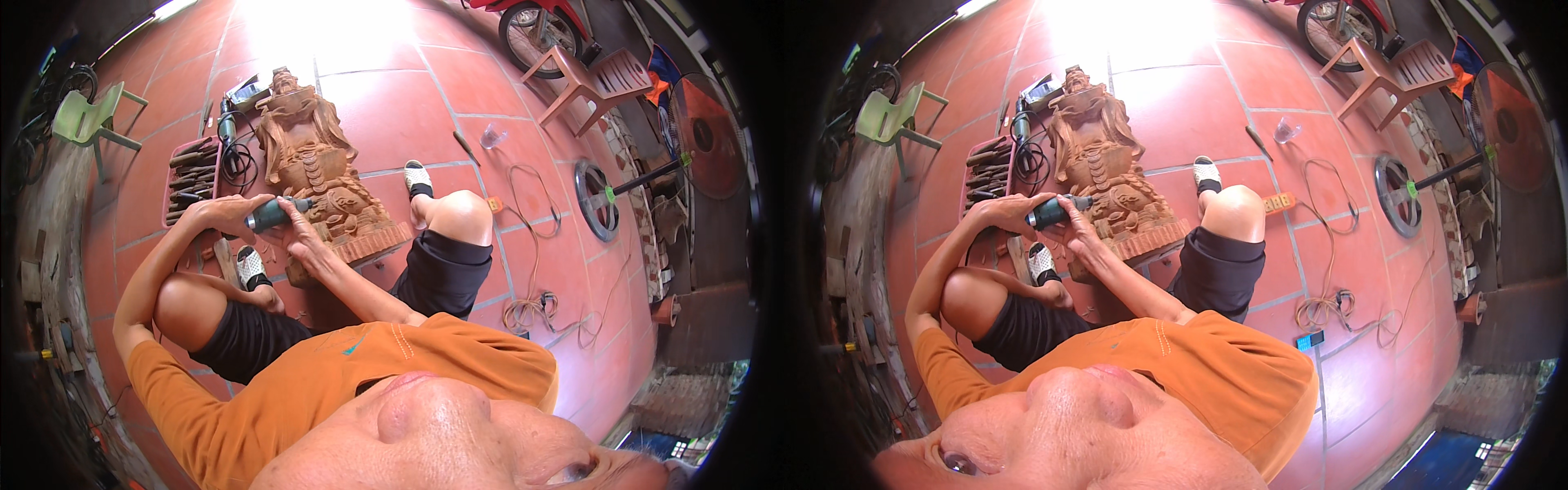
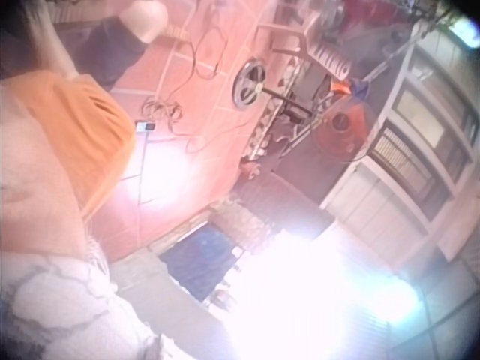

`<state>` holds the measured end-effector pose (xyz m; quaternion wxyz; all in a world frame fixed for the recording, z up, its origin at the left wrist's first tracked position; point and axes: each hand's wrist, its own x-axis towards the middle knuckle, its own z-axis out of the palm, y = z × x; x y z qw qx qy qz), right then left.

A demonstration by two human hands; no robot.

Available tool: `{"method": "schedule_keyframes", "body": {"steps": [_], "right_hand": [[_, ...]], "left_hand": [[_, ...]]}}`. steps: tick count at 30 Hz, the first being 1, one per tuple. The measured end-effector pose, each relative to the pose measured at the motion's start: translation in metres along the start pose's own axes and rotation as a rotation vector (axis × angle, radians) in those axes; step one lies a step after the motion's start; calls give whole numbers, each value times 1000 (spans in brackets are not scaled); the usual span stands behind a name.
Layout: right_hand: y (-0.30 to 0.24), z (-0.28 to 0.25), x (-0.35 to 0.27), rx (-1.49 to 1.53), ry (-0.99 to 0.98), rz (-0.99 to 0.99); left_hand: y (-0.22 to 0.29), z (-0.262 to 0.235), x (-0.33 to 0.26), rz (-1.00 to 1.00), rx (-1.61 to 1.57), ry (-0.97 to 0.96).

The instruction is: The person uses a handheld rotary carving tool to refine details on a wooden sculpture. They hold the tool with both hands and carefully work on the surface of the piece, which is positioned between their legs while sitting on the floor.

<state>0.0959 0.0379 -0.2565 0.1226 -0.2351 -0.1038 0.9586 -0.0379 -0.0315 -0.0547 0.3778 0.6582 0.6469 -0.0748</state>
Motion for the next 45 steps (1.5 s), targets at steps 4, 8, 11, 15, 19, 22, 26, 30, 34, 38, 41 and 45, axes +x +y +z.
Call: {"method": "schedule_keyframes", "body": {"steps": [4,8,11,15,19,22,26,30,34,38,41,45], "right_hand": [[0,-3,1,1,-1,-9],[1,-5,1,10,-8,2],[0,-5,0,13,4,9],[-8,-2,-9,-17,-13,77],[-10,7,-17,-16,-12,83],[-10,11,-23,-24,3,57],[-10,15,-27,-31,9,14],[-9,16,-27,-32,17,8],[-9,15,-26,-49,12,17],[-9,16,-24,-52,25,29],[-9,16,-24,-53,27,30],[-9,17,-26,-52,23,10]], "left_hand": [[-3,2,4,12,-13,-3],[-4,3,4,20,-8,1],[-5,4,5,14,10,5],[-10,7,7,22,19,14],[-2,2,3,-15,-3,-19],[5,-3,2,-68,-23,-55],[9,-4,-1,-88,-20,-61],[5,-3,0,-61,-18,-51],[3,-2,2,-61,-21,-55],[-5,3,5,-41,2,-33],[-2,1,3,-43,7,-33],[-1,1,3,-51,-1,-36]]}}
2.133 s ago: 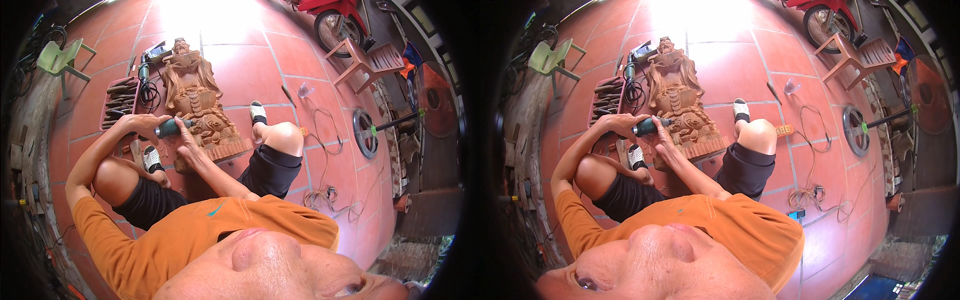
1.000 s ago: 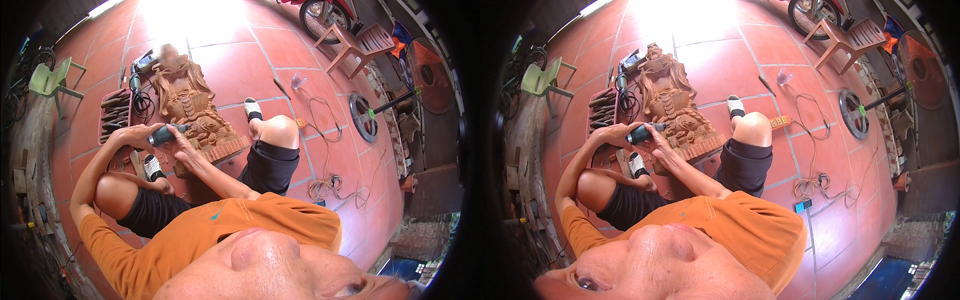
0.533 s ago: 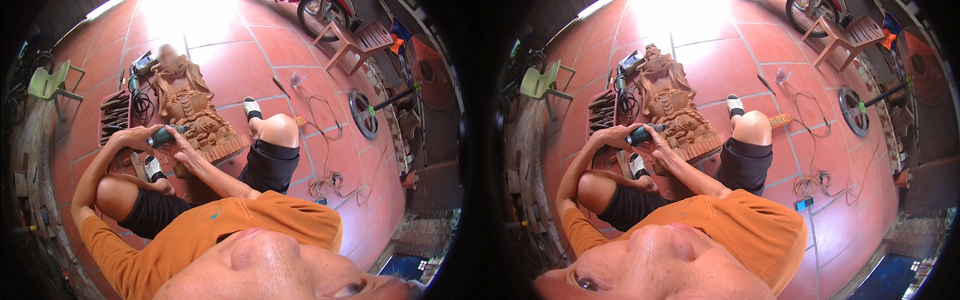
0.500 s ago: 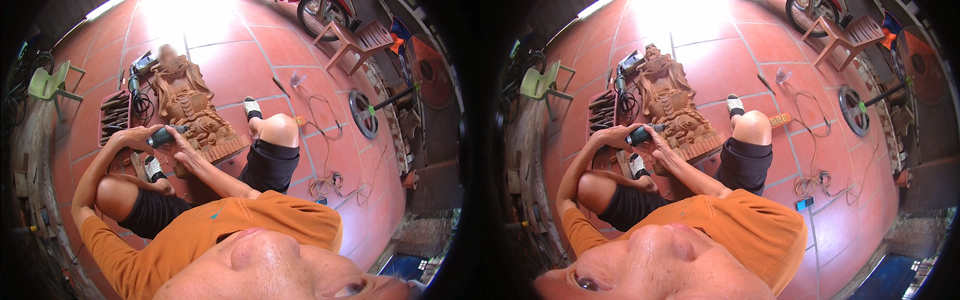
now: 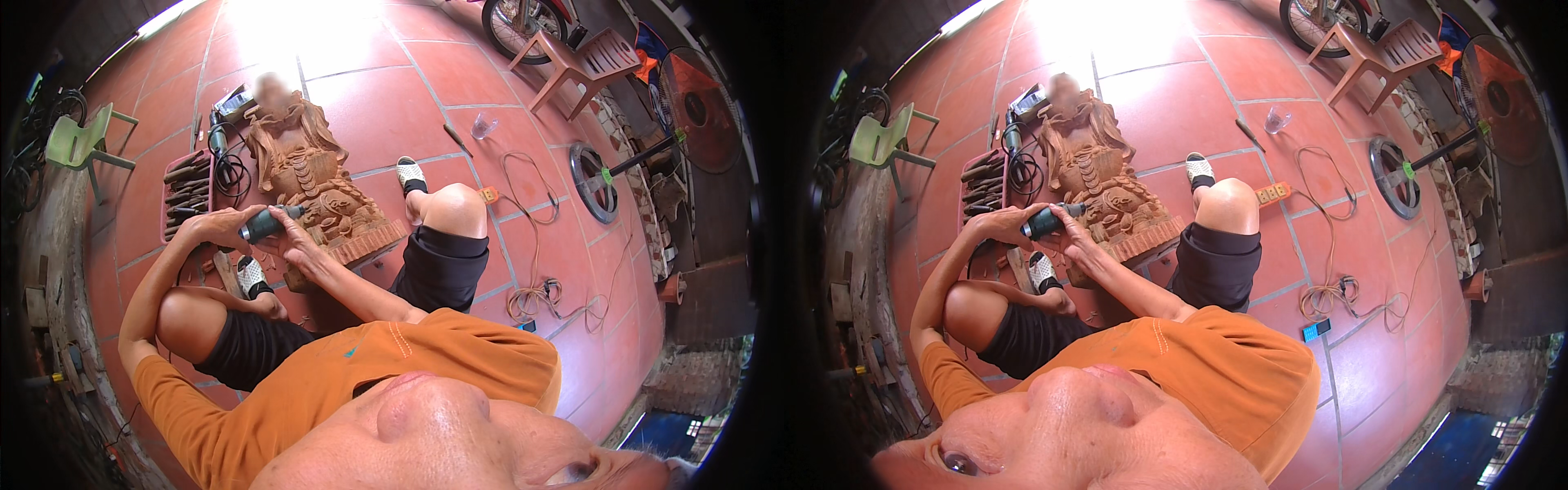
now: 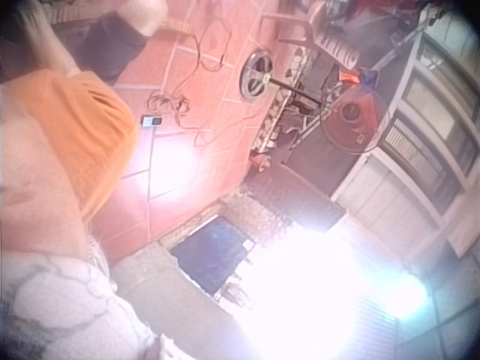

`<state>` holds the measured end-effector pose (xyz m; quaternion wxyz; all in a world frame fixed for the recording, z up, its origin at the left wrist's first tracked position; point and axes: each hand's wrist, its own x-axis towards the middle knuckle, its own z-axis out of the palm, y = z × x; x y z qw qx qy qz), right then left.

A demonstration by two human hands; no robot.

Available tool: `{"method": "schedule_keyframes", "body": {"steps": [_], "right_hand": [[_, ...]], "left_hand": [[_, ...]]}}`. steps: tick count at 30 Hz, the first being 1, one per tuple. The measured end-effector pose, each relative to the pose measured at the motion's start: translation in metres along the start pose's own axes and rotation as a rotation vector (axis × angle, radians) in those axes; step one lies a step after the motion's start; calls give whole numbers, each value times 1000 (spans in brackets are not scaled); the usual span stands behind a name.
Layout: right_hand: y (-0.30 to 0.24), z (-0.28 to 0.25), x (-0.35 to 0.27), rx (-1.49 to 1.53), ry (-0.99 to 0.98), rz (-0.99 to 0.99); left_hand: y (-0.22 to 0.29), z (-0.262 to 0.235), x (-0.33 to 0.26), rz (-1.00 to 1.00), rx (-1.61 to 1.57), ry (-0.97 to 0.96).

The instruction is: The person uses a handheld rotary carving tool to refine details on a wooden sculpture. They hold the tool with both hands and carefully work on the surface of the piece, which is positioned between their legs while sitting on the floor.

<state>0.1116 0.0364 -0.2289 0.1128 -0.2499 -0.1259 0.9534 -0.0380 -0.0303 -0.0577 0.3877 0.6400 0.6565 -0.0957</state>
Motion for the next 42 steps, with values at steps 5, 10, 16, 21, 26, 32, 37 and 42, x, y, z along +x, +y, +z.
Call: {"method": "schedule_keyframes", "body": {"steps": [5,10,16,21,26,32,37,42], "right_hand": [[0,2,-4,-4,-24,12],[1,3,-1,2,-30,45],[10,-18,20,46,-45,3],[11,-12,19,52,-36,22],[3,3,-4,8,-37,21],[2,-2,-2,18,-32,20],[4,-1,-1,20,-11,16],[-1,0,-3,1,-35,72]], "left_hand": [[8,-4,-5,-32,-6,-22],[6,-4,-7,-42,-13,-27],[8,-4,-1,-19,-5,-33],[4,-1,0,-36,-17,-44],[3,-3,-5,-37,-27,-42],[6,-4,-3,-18,-13,-38],[10,-6,-6,-45,-6,-51],[6,-3,-5,-27,8,-34]]}}
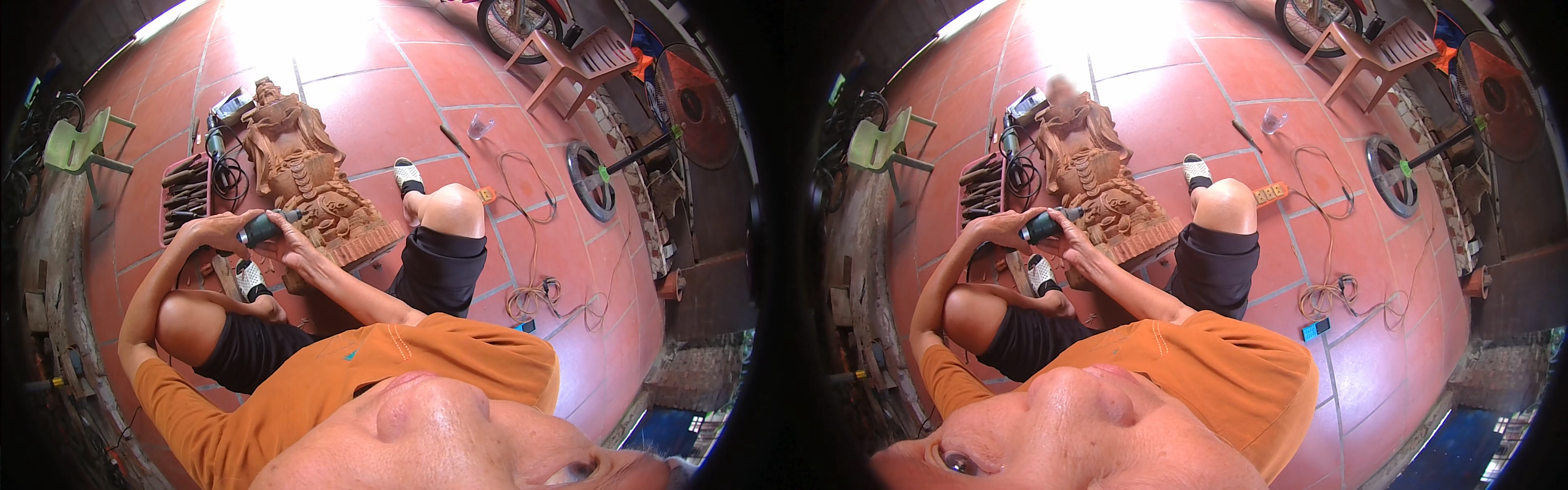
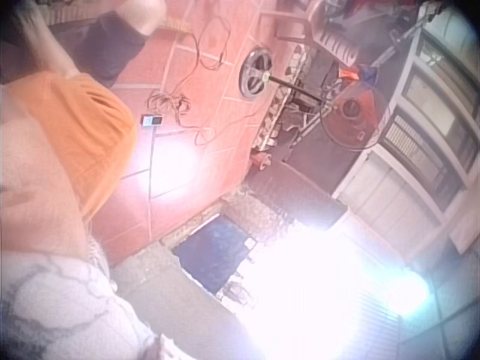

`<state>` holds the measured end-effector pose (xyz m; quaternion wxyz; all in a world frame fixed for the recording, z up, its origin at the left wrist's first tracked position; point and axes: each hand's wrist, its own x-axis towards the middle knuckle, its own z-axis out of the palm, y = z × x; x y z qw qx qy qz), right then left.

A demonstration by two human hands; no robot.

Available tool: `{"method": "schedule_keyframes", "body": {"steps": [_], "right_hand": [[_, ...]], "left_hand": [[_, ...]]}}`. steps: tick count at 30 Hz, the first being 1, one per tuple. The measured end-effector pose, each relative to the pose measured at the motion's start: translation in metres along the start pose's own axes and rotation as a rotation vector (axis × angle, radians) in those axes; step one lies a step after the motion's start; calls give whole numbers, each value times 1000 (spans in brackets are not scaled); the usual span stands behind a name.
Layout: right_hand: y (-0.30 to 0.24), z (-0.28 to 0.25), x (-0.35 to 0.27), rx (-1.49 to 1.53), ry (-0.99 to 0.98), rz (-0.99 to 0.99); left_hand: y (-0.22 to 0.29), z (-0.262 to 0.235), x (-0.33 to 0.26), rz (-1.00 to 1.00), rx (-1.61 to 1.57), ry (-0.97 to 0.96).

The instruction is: The person uses a handheld rotary carving tool to refine details on a wooden sculpture. They hold the tool with both hands and carefully work on the surface of the piece, which is positioned between their legs while sitting on the floor.

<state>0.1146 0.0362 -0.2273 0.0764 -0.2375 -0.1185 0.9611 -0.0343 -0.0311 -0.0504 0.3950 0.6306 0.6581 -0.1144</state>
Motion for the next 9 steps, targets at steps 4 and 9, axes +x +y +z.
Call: {"method": "schedule_keyframes", "body": {"steps": [4,9], "right_hand": [[3,5,-5,11,19,-59],[2,6,-8,-5,20,-63]], "left_hand": [[-1,0,0,-6,-9,-12],[-1,1,1,-10,1,-16]]}}
